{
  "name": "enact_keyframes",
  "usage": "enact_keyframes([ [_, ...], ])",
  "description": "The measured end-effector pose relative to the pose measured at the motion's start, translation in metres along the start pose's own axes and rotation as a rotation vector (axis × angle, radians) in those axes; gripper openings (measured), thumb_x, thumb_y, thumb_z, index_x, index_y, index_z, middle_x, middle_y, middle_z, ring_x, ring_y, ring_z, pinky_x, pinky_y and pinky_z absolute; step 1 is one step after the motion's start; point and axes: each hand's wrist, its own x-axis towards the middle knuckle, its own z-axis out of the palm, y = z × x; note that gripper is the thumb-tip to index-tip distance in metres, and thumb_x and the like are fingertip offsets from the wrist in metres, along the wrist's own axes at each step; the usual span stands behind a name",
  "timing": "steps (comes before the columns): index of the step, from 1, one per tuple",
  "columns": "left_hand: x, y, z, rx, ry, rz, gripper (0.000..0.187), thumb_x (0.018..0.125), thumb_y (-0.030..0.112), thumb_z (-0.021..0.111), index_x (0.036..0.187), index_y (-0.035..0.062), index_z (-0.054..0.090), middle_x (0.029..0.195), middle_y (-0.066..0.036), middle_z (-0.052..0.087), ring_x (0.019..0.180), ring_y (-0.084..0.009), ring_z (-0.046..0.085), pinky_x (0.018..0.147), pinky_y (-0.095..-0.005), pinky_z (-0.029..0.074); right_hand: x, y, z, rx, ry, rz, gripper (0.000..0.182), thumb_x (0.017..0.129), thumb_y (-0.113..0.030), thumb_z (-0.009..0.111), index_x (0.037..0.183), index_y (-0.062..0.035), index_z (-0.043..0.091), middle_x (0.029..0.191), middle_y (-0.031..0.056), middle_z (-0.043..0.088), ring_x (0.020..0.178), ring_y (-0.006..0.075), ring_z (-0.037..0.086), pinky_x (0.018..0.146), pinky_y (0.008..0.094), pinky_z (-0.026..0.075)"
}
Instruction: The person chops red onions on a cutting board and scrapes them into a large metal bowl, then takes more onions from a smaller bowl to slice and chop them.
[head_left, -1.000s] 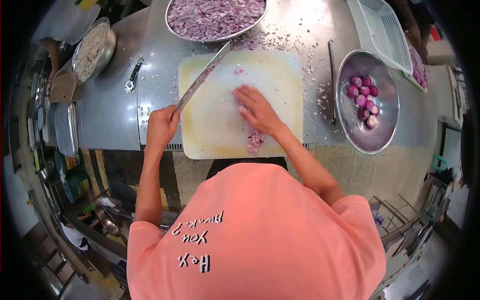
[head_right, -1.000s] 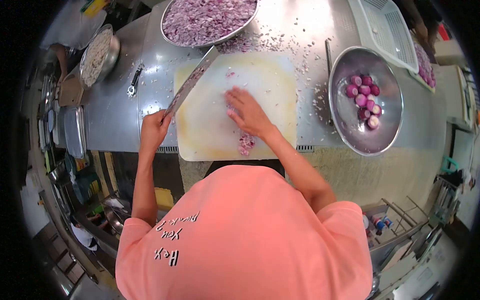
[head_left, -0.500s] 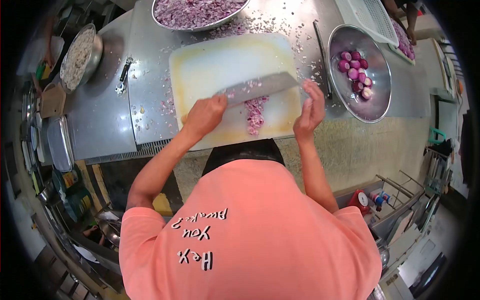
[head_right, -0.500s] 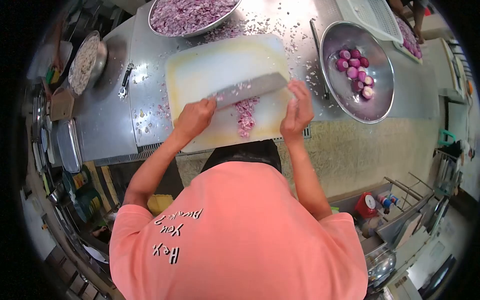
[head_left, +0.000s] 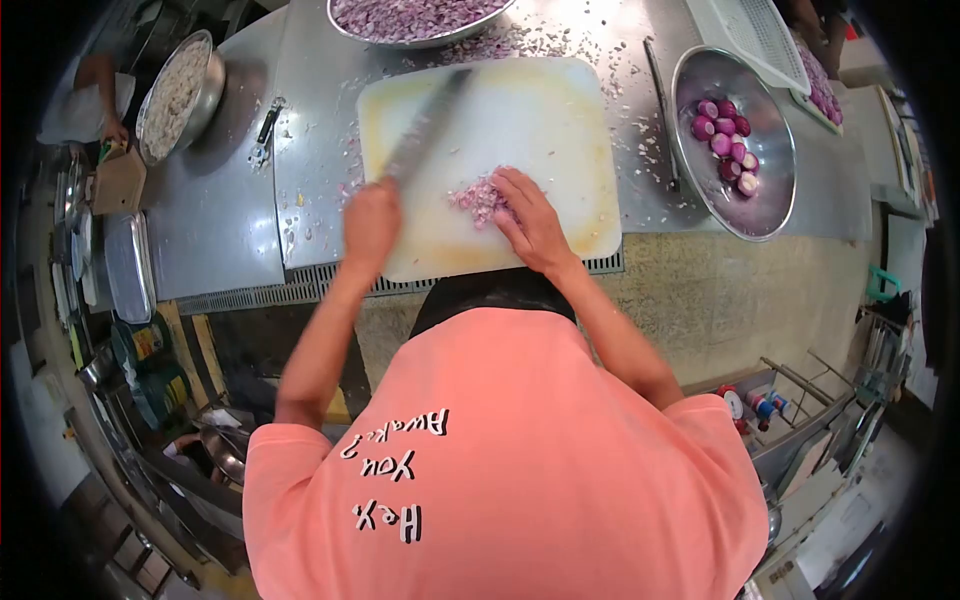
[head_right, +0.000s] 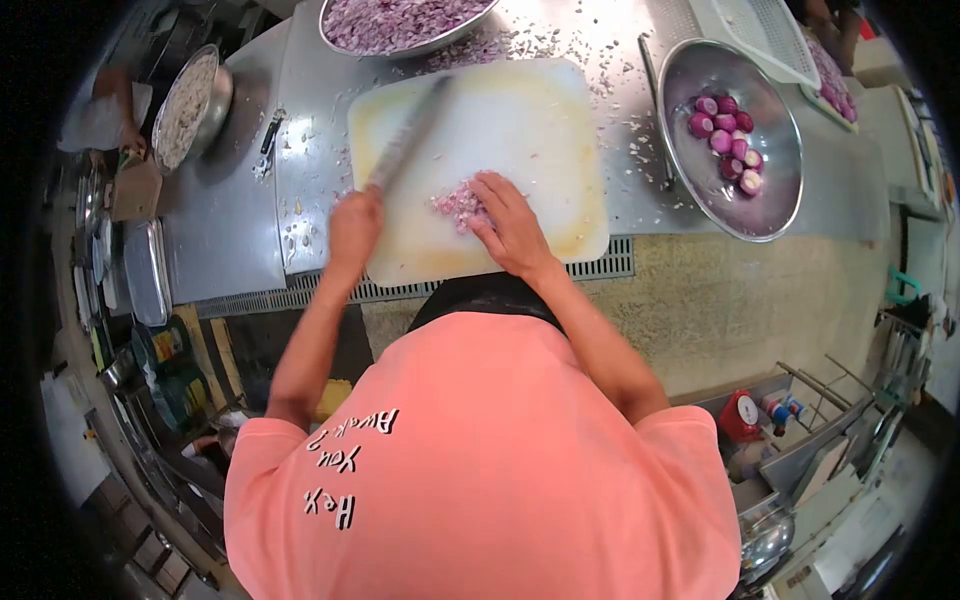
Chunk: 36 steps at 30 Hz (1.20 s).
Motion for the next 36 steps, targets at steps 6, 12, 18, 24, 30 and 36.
enact_keyframes([
  [6, -0.043, 0.069, -0.02, -0.099, -0.16, 0.082, 0.013, 0.087, 0.007, 0.057, 0.085, -0.0041, 0.062, 0.074, -0.023, 0.066, 0.063, -0.0375, 0.067, 0.056, -0.046, 0.054, -0.034, -0.011, 0.007, -0.624, 0.2, 0.167, 0.072, 0.089, -0.04, 0.064, 0.145, -0.0024, 0.038, 0.149, 0.0263, 0.034, 0.14, 0.0473, 0.028, 0.116, 0.0568, 0.019],
  [12, -0.048, 0.003, -0.056, -0.547, -0.288, -0.239, 0.023, 0.094, 0.019, 0.063, 0.085, -0.0012, 0.058, 0.059, -0.007, 0.054, 0.047, -0.0195, 0.055, 0.047, -0.0335, 0.047, 0.001, -0.004, 0.039, -0.472, 0.168, 0.083, 0.076, 0.093, -0.042, 0.06, 0.147, 0.0012, 0.03, 0.152, 0.025, 0.031, 0.143, 0.0436, 0.025, 0.117, 0.0536, 0.017],
  [18, -0.092, -0.021, -0.016, -1.242, -0.216, -0.859, 0.029, 0.096, 0.027, 0.063, 0.078, 0.0069, 0.052, 0.056, 0.001, 0.049, 0.044, -0.0084, 0.048, 0.04, -0.0261, 0.04, -0.002, -0.003, 0.01, -0.226, 0.235, 0.08, 0.071, 0.092, -0.039, 0.061, 0.144, 0.003, 0.035, 0.149, 0.028, 0.033, 0.14, 0.0487, 0.027, 0.115, 0.0566, 0.019],
  [24, -0.086, 0.092, 0.023, -1.212, -0.365, -0.705, 0.034, 0.1, 0.03, 0.057, 0.077, 0.006, 0.049, 0.054, -0.001, 0.049, 0.042, -0.0098, 0.049, 0.04, -0.0258, 0.041, -0.004, -0.009, 0.025, -0.32, 0.198, 0.105, 0.076, 0.09, -0.039, 0.063, 0.146, 0.0021, 0.033, 0.152, 0.0271, 0.028, 0.14, 0.0491, 0.026, 0.115, 0.0562, 0.02],
  [30, -0.055, 0.119, 0.021, -1.588, -0.395, -0.598, 0.047, 0.105, 0.041, 0.04, 0.084, 0.0017, 0.053, 0.062, -0.004, 0.053, 0.046, -0.0099, 0.05, 0.042, -0.0251, 0.042, 0.028, -0.016, 0.016, -0.173, 0.245, 0.014, 0.077, 0.087, -0.033, 0.067, 0.147, 0.0018, 0.033, 0.152, 0.0287, 0.027, 0.139, 0.0502, 0.026, 0.114, 0.0576, 0.022],
  [36, -0.001, 0.117, -0.032, -1.494, -0.195, -0.479, 0.049, 0.106, 0.042, 0.037, 0.085, 0.002, 0.054, 0.061, -0.002, 0.052, 0.046, -0.009, 0.049, 0.042, -0.0248, 0.042, 0.115, -0.048, 0.001, -0.205, 0.318, -0.232, 0.072, 0.086, -0.024, 0.07, 0.144, 0.003, 0.037, 0.149, 0.0316, 0.03, 0.137, 0.052, 0.03, 0.113, 0.0568, 0.026],
])
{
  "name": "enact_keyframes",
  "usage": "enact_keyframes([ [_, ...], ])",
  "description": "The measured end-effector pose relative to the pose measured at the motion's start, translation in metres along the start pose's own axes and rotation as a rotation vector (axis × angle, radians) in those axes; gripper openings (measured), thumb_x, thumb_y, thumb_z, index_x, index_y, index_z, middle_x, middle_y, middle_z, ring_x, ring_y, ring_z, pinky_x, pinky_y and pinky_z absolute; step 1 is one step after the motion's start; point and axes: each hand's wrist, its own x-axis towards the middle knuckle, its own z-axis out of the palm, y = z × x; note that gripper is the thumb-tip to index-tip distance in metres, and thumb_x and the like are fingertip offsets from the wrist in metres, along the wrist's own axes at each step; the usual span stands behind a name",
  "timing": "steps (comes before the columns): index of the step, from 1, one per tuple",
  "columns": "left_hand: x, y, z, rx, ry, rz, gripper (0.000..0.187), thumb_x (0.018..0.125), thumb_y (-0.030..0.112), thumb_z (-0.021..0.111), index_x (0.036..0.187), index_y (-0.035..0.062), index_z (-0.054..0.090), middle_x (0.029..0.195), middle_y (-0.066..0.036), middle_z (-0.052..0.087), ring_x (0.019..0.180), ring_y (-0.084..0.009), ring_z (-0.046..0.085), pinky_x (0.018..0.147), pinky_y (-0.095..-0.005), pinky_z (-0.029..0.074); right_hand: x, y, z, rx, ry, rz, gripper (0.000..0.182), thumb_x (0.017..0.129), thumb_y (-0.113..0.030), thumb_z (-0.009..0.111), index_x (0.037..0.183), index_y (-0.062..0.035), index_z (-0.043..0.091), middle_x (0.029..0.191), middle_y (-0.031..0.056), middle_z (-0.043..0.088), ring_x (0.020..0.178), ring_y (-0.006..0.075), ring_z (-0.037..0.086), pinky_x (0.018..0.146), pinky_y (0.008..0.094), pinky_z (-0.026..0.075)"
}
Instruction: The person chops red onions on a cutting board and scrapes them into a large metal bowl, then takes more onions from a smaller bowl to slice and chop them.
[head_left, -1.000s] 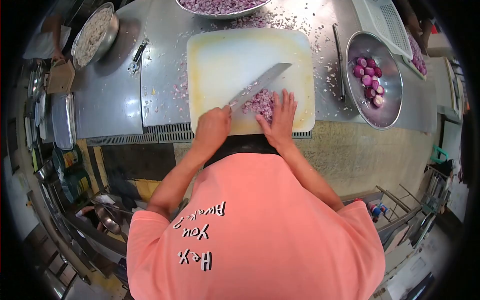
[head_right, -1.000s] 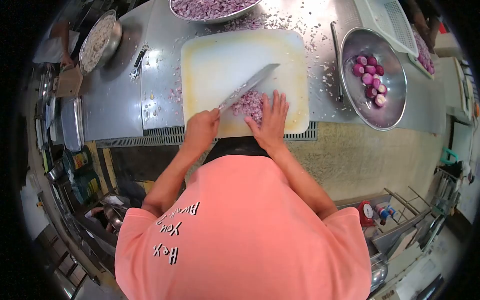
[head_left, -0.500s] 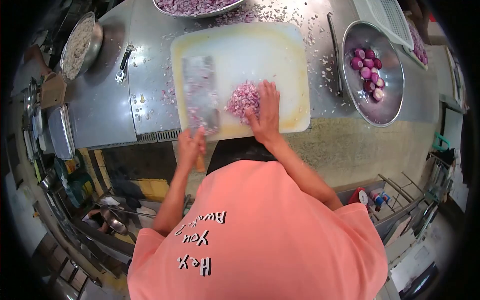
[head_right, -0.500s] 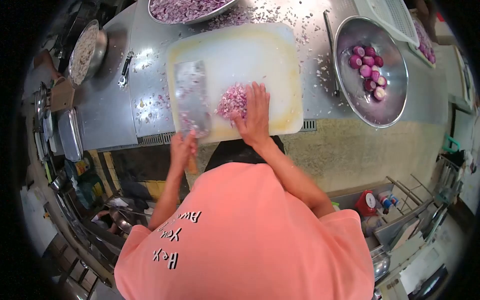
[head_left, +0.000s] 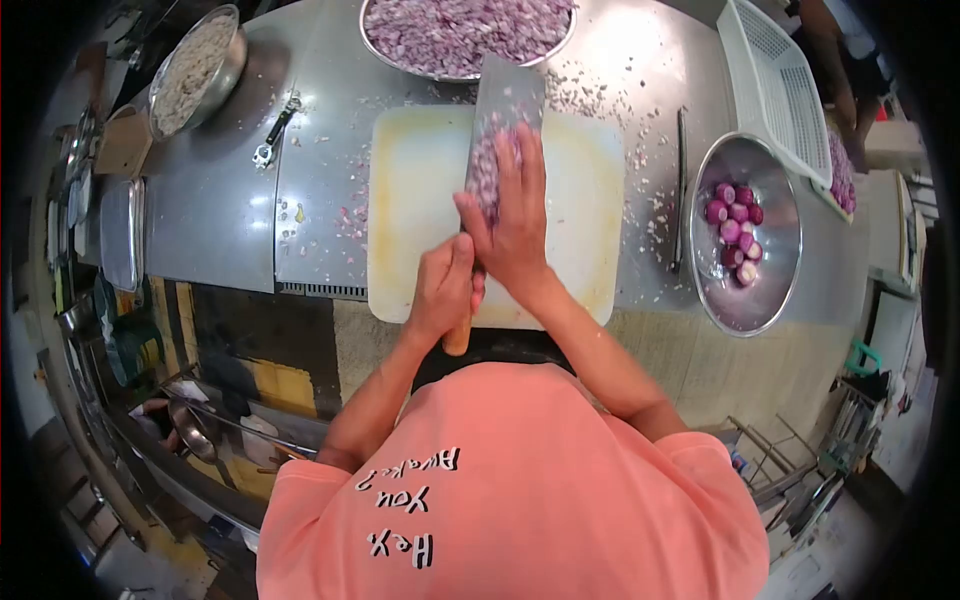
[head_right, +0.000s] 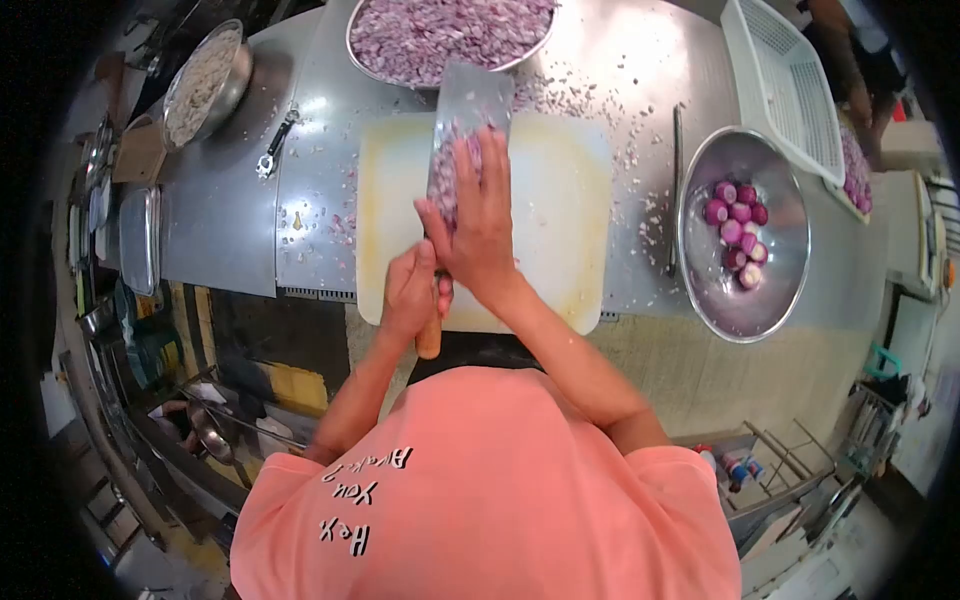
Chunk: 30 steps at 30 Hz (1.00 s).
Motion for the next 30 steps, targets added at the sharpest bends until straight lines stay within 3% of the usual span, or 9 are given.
enact_keyframes([
  [7, 0.055, 0.062, -0.019, 0.094, 0.081, 0.118, 0.04, 0.103, 0.041, 0.047, 0.085, 0.0057, 0.051, 0.062, 0.0, 0.05, 0.045, -0.0078, 0.049, 0.04, -0.0245, 0.042, 0.154, 0.028, 0.045, 0.093, 0.19, -0.142, 0.065, 0.092, -0.031, 0.064, 0.142, 0.0032, 0.041, 0.149, 0.0291, 0.033, 0.139, 0.0484, 0.03, 0.112, 0.0562, 0.029],
  [9, 0.056, 0.072, -0.025, 0.112, 0.094, 0.105, 0.039, 0.103, 0.04, 0.048, 0.086, 0.0057, 0.052, 0.061, 0.001, 0.05, 0.044, -0.0074, 0.048, 0.039, -0.0247, 0.042, 0.186, 0.033, 0.057, -0.041, 0.345, -0.23, 0.044, 0.092, -0.019, 0.056, 0.127, 0.0071, 0.051, 0.126, 0.0311, 0.054, 0.12, 0.0477, 0.049, 0.106, 0.0499, 0.038],
  [13, 0.037, 0.069, -0.038, 0.064, 0.189, 0.004, 0.036, 0.103, 0.037, 0.05, 0.085, 0.0059, 0.053, 0.061, 0.001, 0.049, 0.044, -0.007, 0.048, 0.039, -0.0242, 0.04, 0.25, 0.13, 0.111, -0.198, 0.389, -0.458, 0.043, 0.093, -0.017, 0.056, 0.127, 0.0087, 0.051, 0.129, 0.032, 0.053, 0.122, 0.0476, 0.048, 0.106, 0.0502, 0.037],
  [15, 0.018, 0.062, -0.051, 0.128, 0.232, 0.03, 0.035, 0.102, 0.035, 0.052, 0.084, 0.0063, 0.053, 0.06, 0.002, 0.049, 0.044, -0.0067, 0.047, 0.039, -0.0237, 0.039, 0.283, 0.156, 0.101, -0.075, 0.087, -0.281, 0.037, 0.097, -0.023, 0.053, 0.119, 0.006, 0.06, 0.121, 0.0286, 0.06, 0.115, 0.0411, 0.056, 0.098, 0.0461, 0.044],
  [17, 0.004, 0.063, -0.068, 0.187, 0.271, 0.054, 0.033, 0.102, 0.033, 0.053, 0.082, 0.0066, 0.054, 0.059, 0.002, 0.049, 0.044, -0.0063, 0.047, 0.039, -0.0231, 0.038, 0.306, 0.137, 0.072, 0.058, 0.117, -0.201, 0.035, 0.098, -0.024, 0.052, 0.114, 0.0043, 0.063, 0.114, 0.0267, 0.064, 0.11, 0.0384, 0.06, 0.093, 0.0436, 0.046],
  [20, -0.01, 0.076, -0.105, 0.334, 0.269, 0.181, 0.029, 0.098, 0.024, 0.062, 0.078, 0.003, 0.057, 0.058, -0.003, 0.052, 0.045, -0.0069, 0.049, 0.041, -0.0268, 0.038, 0.332, 0.103, 0.026, 0.16, 0.094, -0.099, 0.036, 0.1, -0.027, 0.049, 0.109, 0.0018, 0.068, 0.104, 0.0232, 0.069, 0.102, 0.0343, 0.065, 0.088, 0.0396, 0.049],
  [24, 0.007, 0.117, -0.144, 1.283, 0.43, 0.724, 0.013, 0.083, 0.009, 0.072, 0.087, -0.0014, 0.066, 0.068, -0.015, 0.059, 0.056, -0.0259, 0.062, 0.052, -0.0374, 0.045, 0.357, 0.103, 0.002, 0.226, -0.056, -0.125, 0.04, 0.103, -0.03, 0.045, 0.113, 0.0007, 0.067, 0.109, 0.0178, 0.071, 0.105, 0.0295, 0.066, 0.088, 0.0355, 0.049],
  [28, 0.051, 0.153, -0.16, 1.484, 0.598, 0.986, 0.016, 0.075, 0.002, 0.07, 0.09, 0.0051, 0.066, 0.07, -0.011, 0.06, 0.062, -0.0313, 0.061, 0.055, -0.041, 0.046, 0.341, 0.068, -0.014, 0.224, -0.276, -0.057, 0.043, 0.103, -0.033, 0.044, 0.117, 0.0012, 0.066, 0.118, 0.0174, 0.068, 0.111, 0.0294, 0.063, 0.095, 0.0366, 0.047],
  [30, 0.074, 0.171, -0.157, 1.567, 0.567, 1.085, 0.014, 0.074, 0.001, 0.067, 0.085, 0.0058, 0.062, 0.068, -0.01, 0.058, 0.061, -0.0309, 0.06, 0.056, -0.0414, 0.046, 0.322, 0.058, -0.005, 0.072, -0.392, -0.234, 0.044, 0.103, -0.033, 0.045, 0.125, 0.0017, 0.061, 0.129, 0.0201, 0.061, 0.12, 0.0326, 0.057, 0.104, 0.0385, 0.041],
])
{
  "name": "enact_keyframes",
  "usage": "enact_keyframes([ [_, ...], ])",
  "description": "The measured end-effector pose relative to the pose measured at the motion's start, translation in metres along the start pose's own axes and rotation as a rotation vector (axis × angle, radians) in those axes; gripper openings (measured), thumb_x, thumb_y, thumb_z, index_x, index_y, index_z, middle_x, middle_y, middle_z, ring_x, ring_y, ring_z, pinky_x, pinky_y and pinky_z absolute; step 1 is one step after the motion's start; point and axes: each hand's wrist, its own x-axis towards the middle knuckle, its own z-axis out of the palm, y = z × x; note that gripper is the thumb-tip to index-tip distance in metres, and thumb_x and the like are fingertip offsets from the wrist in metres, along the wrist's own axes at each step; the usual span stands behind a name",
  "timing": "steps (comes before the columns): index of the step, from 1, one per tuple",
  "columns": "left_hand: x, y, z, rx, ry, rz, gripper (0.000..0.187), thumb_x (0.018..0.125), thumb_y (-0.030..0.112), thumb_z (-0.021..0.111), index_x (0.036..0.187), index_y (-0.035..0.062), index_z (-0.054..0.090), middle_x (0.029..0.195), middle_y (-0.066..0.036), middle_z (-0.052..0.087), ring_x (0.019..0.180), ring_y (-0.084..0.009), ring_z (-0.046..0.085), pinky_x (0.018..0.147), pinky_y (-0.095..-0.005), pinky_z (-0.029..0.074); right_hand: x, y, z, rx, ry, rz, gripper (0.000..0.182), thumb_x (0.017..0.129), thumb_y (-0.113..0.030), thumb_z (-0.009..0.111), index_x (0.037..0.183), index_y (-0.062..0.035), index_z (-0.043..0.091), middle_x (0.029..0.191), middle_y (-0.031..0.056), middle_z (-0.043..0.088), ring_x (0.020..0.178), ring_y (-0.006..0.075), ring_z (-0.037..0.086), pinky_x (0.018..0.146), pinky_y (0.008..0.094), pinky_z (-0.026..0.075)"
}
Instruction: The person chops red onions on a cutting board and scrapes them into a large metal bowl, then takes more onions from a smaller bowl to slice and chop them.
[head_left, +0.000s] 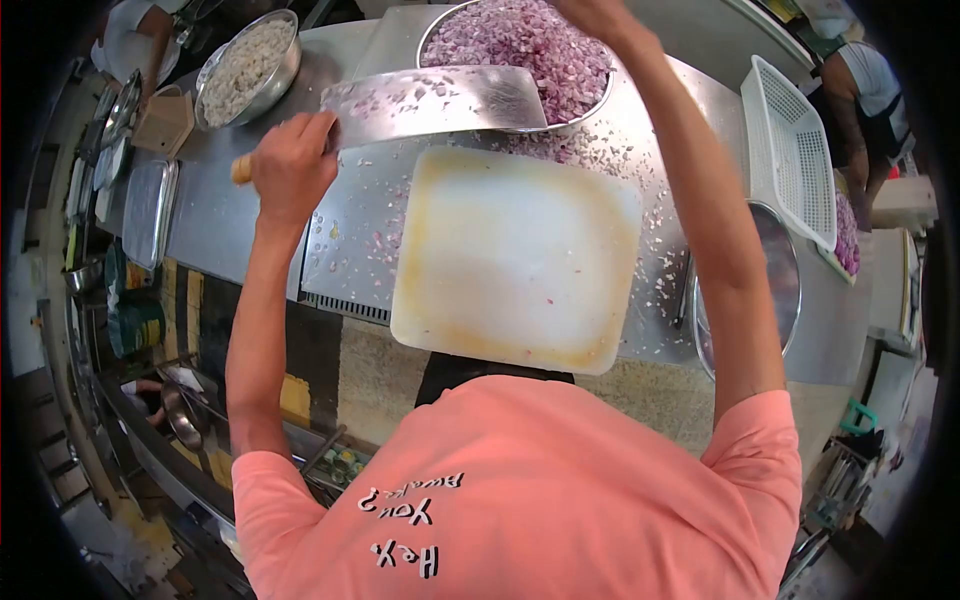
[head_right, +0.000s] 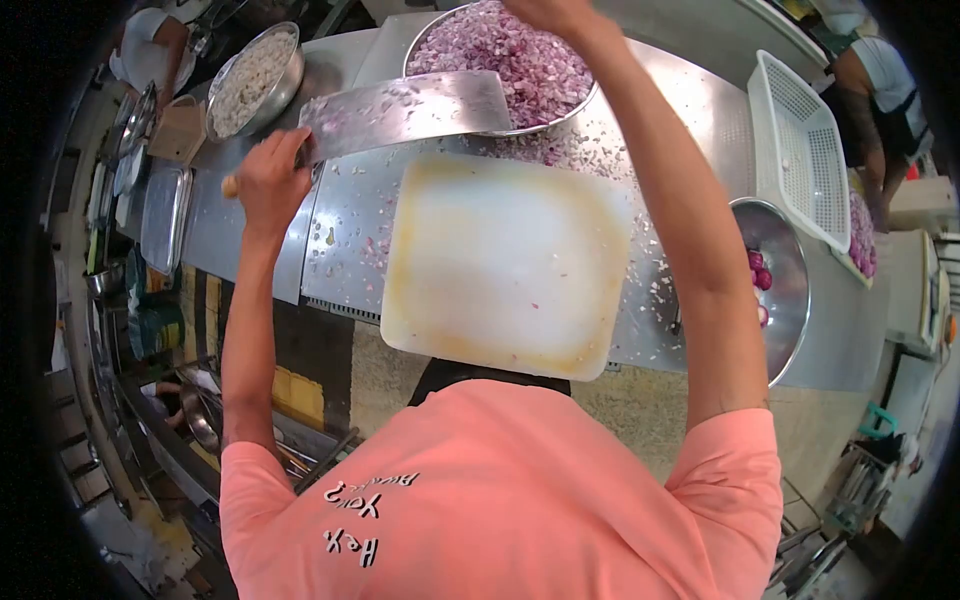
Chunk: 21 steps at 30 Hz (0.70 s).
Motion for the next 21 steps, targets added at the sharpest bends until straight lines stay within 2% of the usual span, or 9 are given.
enact_keyframes([
  [2, 0.018, 0.0, 0.015, 0.043, 0.028, 0.124, 0.012, 0.072, 0.0, 0.065, 0.08, 0.0065, 0.058, 0.066, -0.009, 0.056, 0.06, -0.0305, 0.059, 0.056, -0.0419, 0.045, -0.025, -0.043, 0.013, -0.07, -0.255, -0.265, 0.047, 0.097, -0.03, 0.05, 0.131, 0.0022, 0.054, 0.144, 0.0217, 0.047, 0.134, 0.0344, 0.044, 0.112, 0.0413, 0.033],
  [3, 0.023, 0.001, 0.025, 0.044, 0.039, 0.123, 0.013, 0.072, 0.0, 0.064, 0.077, 0.0067, 0.054, 0.066, -0.009, 0.056, 0.06, -0.0304, 0.058, 0.057, -0.0418, 0.045, -0.026, -0.043, 0.045, -0.166, -0.185, -0.145, 0.049, 0.094, -0.028, 0.055, 0.132, 0.0031, 0.052, 0.148, 0.0227, 0.041, 0.137, 0.0345, 0.04, 0.113, 0.0418, 0.032],
  [5, 0.034, 0.005, 0.041, 0.039, 0.056, 0.132, 0.015, 0.071, 0.001, 0.062, 0.073, 0.007, 0.049, 0.065, -0.009, 0.055, 0.06, -0.0302, 0.057, 0.057, -0.0417, 0.044, -0.052, -0.06, 0.075, -0.213, -0.191, -0.399, 0.066, 0.101, -0.047, 0.041, 0.147, 0.0005, 0.036, 0.154, 0.0194, 0.032, 0.146, 0.0358, 0.023, 0.119, 0.0507, 0.02],
  [6, 0.038, 0.008, 0.047, 0.026, 0.057, 0.13, 0.014, 0.072, 0.002, 0.062, 0.073, 0.0069, 0.049, 0.066, -0.009, 0.055, 0.061, -0.0303, 0.058, 0.057, -0.0416, 0.045, -0.057, -0.065, 0.087, -0.218, -0.187, -0.393, 0.066, 0.101, -0.047, 0.041, 0.147, 0.0005, 0.036, 0.154, 0.0194, 0.032, 0.146, 0.0358, 0.023, 0.119, 0.0507, 0.02],
  [8, 0.041, 0.01, 0.053, 0.011, 0.054, 0.13, 0.014, 0.073, 0.003, 0.062, 0.073, 0.0069, 0.049, 0.066, -0.009, 0.056, 0.061, -0.0303, 0.059, 0.058, -0.0414, 0.045, -0.064, -0.071, 0.106, -0.395, -0.225, -0.422, 0.076, 0.101, -0.059, 0.021, 0.151, -0.0021, 0.029, 0.159, 0.0128, 0.026, 0.149, 0.0298, 0.015, 0.121, 0.0507, 0.011],
  [11, 0.046, 0.009, 0.054, 0.0, 0.062, 0.129, 0.017, 0.07, 0.004, 0.067, 0.077, 0.0089, 0.053, 0.066, -0.011, 0.057, 0.063, -0.0318, 0.06, 0.057, -0.044, 0.045, -0.067, -0.062, 0.115, -0.411, -0.228, -0.337, 0.077, 0.101, -0.061, 0.02, 0.153, -0.0039, 0.026, 0.16, 0.0134, 0.023, 0.15, 0.0297, 0.013, 0.121, 0.053, 0.011],
  [19, 0.028, -0.027, 0.02, 0.28, 0.093, 0.081, 0.013, 0.072, 0.002, 0.061, 0.076, 0.0086, 0.051, 0.067, -0.011, 0.058, 0.062, -0.0324, 0.06, 0.059, -0.0439, 0.048, -0.057, 0.022, 0.113, -0.553, -0.095, -0.179, 0.07, 0.102, -0.053, 0.021, 0.152, -0.0046, 0.029, 0.16, 0.014, 0.022, 0.15, 0.0348, 0.009, 0.119, 0.0599, 0.004],
  [20, 0.024, -0.032, 0.013, 0.297, 0.096, 0.045, 0.015, 0.07, 0.002, 0.063, 0.078, 0.0088, 0.052, 0.068, -0.011, 0.059, 0.064, -0.0332, 0.062, 0.058, -0.0452, 0.047, -0.056, 0.033, 0.109, -0.67, -0.082, -0.142, 0.064, 0.103, -0.048, 0.031, 0.15, -0.0045, 0.033, 0.16, 0.0138, 0.025, 0.149, 0.0363, 0.012, 0.119, 0.0574, 0.011],
  [21, 0.02, -0.033, 0.005, 0.296, 0.095, 0.046, 0.015, 0.07, 0.002, 0.063, 0.078, 0.0088, 0.052, 0.068, -0.011, 0.059, 0.064, -0.0332, 0.062, 0.058, -0.0452, 0.047, -0.058, 0.028, 0.095, -0.67, -0.082, -0.14, 0.064, 0.103, -0.048, 0.031, 0.15, -0.0045, 0.033, 0.16, 0.0138, 0.025, 0.149, 0.0363, 0.012, 0.119, 0.0574, 0.011],
])
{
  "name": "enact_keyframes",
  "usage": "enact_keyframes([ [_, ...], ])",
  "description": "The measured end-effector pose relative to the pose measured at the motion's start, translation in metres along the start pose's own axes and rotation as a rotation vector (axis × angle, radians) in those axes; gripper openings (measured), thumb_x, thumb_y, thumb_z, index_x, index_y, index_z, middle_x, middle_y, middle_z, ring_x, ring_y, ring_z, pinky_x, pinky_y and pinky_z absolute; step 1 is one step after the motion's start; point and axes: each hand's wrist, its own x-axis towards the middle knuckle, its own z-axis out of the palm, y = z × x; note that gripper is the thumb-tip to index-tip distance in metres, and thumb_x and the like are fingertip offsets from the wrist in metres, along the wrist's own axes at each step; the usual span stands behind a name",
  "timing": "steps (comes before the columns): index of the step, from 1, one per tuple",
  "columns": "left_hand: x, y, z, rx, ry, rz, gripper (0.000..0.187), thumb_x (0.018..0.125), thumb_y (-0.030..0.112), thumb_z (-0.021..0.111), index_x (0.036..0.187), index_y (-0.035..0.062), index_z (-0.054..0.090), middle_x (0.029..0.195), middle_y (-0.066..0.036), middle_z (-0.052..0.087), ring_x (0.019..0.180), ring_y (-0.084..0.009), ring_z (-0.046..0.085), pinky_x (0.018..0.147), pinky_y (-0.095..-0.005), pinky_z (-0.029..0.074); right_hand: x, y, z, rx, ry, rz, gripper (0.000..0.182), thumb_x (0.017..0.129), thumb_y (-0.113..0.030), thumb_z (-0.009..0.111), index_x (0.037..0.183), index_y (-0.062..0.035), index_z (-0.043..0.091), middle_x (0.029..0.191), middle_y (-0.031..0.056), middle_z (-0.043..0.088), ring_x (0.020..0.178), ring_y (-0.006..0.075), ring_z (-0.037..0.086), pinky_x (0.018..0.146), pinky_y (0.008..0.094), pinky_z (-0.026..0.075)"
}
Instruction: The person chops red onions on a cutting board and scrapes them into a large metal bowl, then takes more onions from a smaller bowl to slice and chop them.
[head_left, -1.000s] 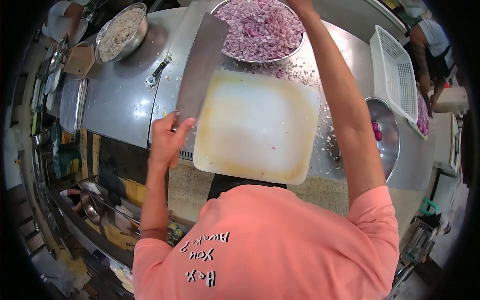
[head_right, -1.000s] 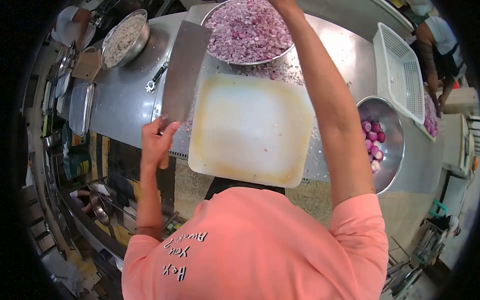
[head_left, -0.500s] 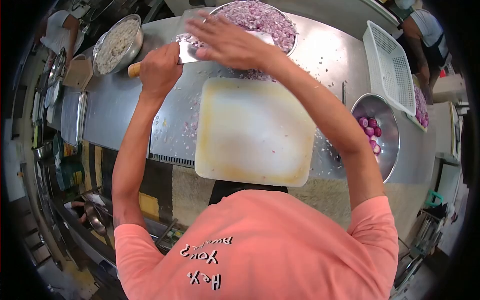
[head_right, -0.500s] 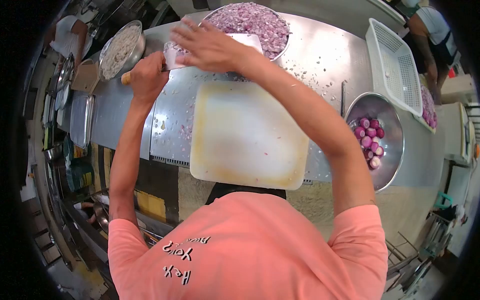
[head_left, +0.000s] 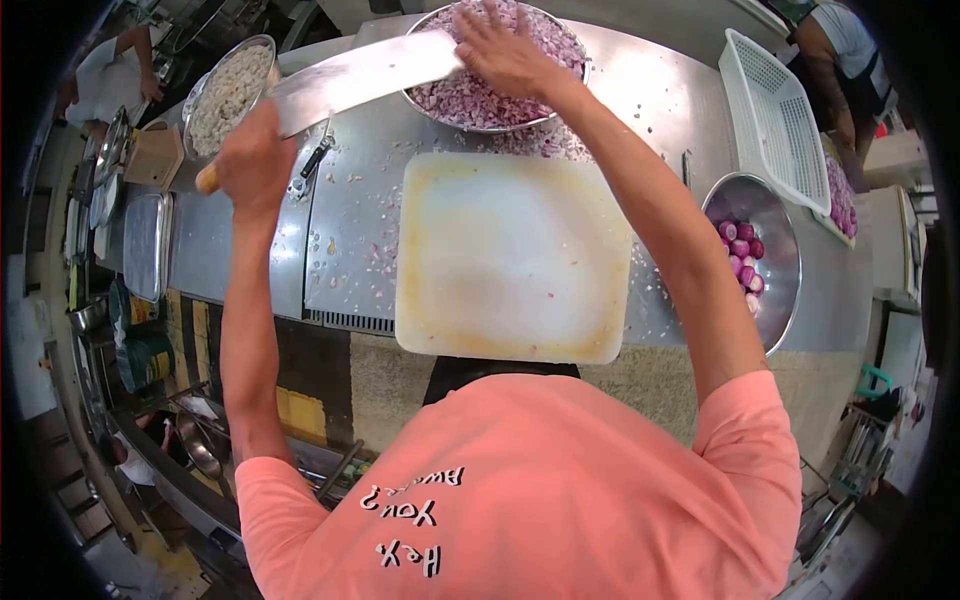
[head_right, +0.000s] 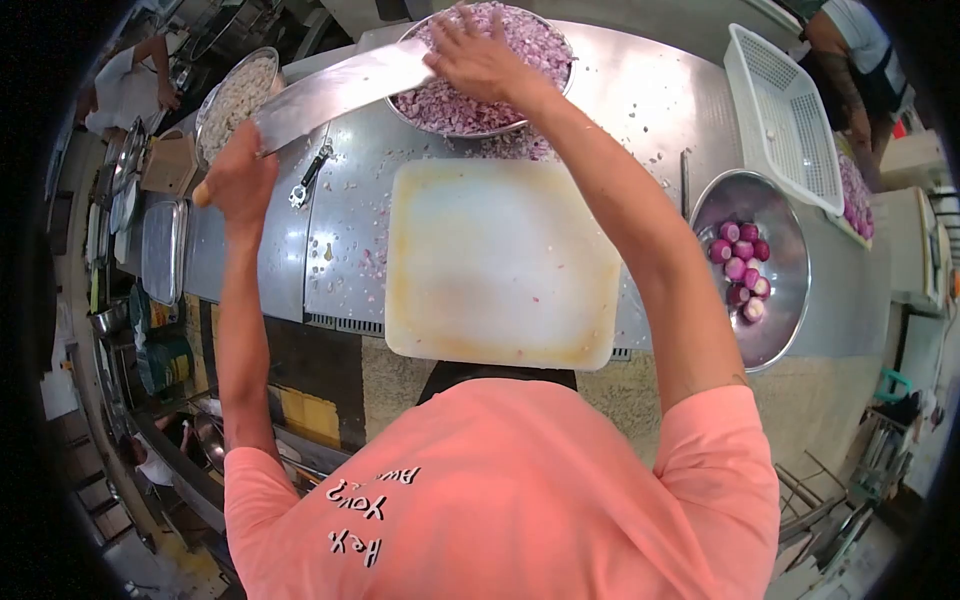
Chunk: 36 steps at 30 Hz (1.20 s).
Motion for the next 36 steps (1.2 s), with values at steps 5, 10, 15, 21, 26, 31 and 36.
enact_keyframes([
  [5, -0.014, 0.005, -0.031, -0.436, -0.149, -0.532, 0.016, 0.078, 0.009, 0.074, 0.09, 0.0065, 0.064, 0.063, -0.003, 0.059, 0.055, -0.0186, 0.058, 0.051, -0.0327, 0.042, 0.012, 0.044, 0.016, 0.572, 0.673, 0.13, 0.059, 0.102, -0.039, 0.042, 0.141, 0.0041, 0.042, 0.149, 0.0234, 0.039, 0.144, 0.0317, 0.03, 0.117, 0.0387, 0.026],
  [10, -0.003, 0.055, -0.039, -1.31, -0.48, -0.87, 0.019, 0.089, 0.021, 0.072, 0.091, 0.0025, 0.068, 0.059, 0.005, 0.05, 0.048, -0.0026, 0.043, 0.042, -0.0213, 0.033, 0.032, 0.014, 0.014, 2.013, 0.62, 0.605, 0.072, 0.104, -0.056, 0.025, 0.14, 0.0032, 0.045, 0.144, 0.018, 0.047, 0.135, 0.0276, 0.043, 0.114, 0.0407, 0.03],
  [15, 0.008, 0.073, -0.011, -1.396, -0.742, -0.884, 0.017, 0.092, 0.021, 0.069, 0.088, 0.0054, 0.064, 0.06, 0.005, 0.049, 0.045, -0.0027, 0.041, 0.041, -0.0196, 0.032, 0.014, -0.026, -0.019, 2.545, 0.499, 0.669, 0.051, 0.099, -0.047, 0.041, 0.125, -0.0073, 0.059, 0.127, 0.0177, 0.059, 0.123, 0.0333, 0.05, 0.106, 0.0498, 0.037],
  [21, 0.015, 0.071, 0.023, -1.229, -0.688, -0.753, 0.019, 0.092, 0.023, 0.067, 0.087, 0.005, 0.064, 0.058, 0.005, 0.048, 0.048, -0.0038, 0.043, 0.042, -0.0222, 0.032, -0.039, -0.016, 0.006, 2.981, 0.139, 0.213, 0.04, 0.095, -0.038, 0.053, 0.121, -0.0072, 0.059, 0.118, 0.015, 0.06, 0.11, 0.0334, 0.054, 0.095, 0.0504, 0.043],
  [26, -0.006, 0.086, 0.006, -1.24, -0.683, -0.665, 0.024, 0.092, 0.026, 0.066, 0.086, 0.0034, 0.063, 0.058, 0.003, 0.049, 0.046, -0.0052, 0.044, 0.042, -0.0233, 0.032, -0.124, -0.066, -0.101, 2.005, 0.41, 0.825, 0.056, 0.101, -0.036, 0.044, 0.145, -0.0019, 0.041, 0.147, 0.0117, 0.045, 0.134, 0.0257, 0.044, 0.112, 0.0442, 0.034],
  [31, -0.087, 0.129, -0.024, -1.474, -0.937, -0.946, 0.025, 0.093, 0.023, 0.068, 0.077, 0.0063, 0.059, 0.055, 0.003, 0.048, 0.043, -0.0056, 0.041, 0.041, -0.0225, 0.033, -0.253, -0.039, -0.14, 1.092, 0.384, 1.006, 0.04, 0.094, -0.017, 0.063, 0.13, -0.003, 0.059, 0.128, 0.0101, 0.063, 0.114, 0.0197, 0.062, 0.096, 0.0327, 0.051],
  [36, -0.159, 0.162, -0.026, -1.539, -1.172, -1.001, 0.024, 0.094, 0.021, 0.066, 0.076, 0.0068, 0.058, 0.055, 0.003, 0.048, 0.043, -0.0054, 0.042, 0.04, -0.023, 0.033, -0.395, 0.059, -0.167, 0.194, 0.203, 1.258, 0.043, 0.081, -0.026, 0.072, 0.119, -0.007, 0.068, 0.099, 0.0138, 0.073, 0.093, 0.0267, 0.071, 0.085, 0.0353, 0.054],
])
